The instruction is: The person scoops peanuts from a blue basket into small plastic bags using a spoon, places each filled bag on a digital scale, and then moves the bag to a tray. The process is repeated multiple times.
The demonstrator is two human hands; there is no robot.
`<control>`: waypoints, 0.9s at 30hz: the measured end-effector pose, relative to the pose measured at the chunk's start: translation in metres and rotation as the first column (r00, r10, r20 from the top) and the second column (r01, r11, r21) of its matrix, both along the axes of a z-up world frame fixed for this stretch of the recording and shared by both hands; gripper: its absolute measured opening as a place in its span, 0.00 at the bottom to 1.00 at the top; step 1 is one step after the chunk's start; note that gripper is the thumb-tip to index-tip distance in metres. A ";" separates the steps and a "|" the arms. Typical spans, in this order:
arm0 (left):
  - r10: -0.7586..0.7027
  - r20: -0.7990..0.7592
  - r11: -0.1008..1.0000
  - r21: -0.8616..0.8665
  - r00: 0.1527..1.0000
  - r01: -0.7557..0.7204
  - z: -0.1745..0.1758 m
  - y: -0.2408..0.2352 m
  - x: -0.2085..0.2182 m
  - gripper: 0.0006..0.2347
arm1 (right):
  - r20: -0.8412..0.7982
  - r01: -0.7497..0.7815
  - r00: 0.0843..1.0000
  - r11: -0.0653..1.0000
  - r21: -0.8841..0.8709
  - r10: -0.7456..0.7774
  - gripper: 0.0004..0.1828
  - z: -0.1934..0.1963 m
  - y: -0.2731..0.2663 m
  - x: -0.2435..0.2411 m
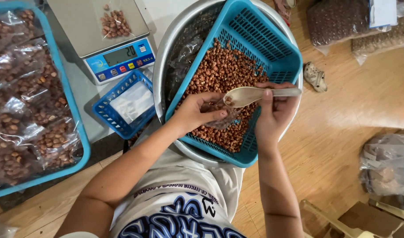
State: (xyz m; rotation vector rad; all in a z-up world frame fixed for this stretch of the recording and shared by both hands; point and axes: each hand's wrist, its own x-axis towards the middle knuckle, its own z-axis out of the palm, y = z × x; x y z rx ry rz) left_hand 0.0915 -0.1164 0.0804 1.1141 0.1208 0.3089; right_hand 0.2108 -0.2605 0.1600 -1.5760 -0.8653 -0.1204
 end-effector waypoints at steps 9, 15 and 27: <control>0.411 -0.204 0.911 0.108 0.888 -0.397 0.065 0.101 -0.030 0.06 | -0.147 0.125 0.981 0.992 -0.031 -0.128 0.07 -0.036 -0.016 -0.001; 0.765 0.177 0.219 0.833 0.620 -0.508 -0.091 0.275 -0.017 0.10 | 0.239 0.123 0.970 0.948 -0.293 -0.052 0.08 -0.052 -0.019 -0.016; 0.656 0.551 0.550 0.118 0.516 -0.827 0.014 0.257 -0.024 0.14 | -0.016 0.012 1.000 0.986 -0.167 -0.014 0.06 -0.039 0.008 -0.027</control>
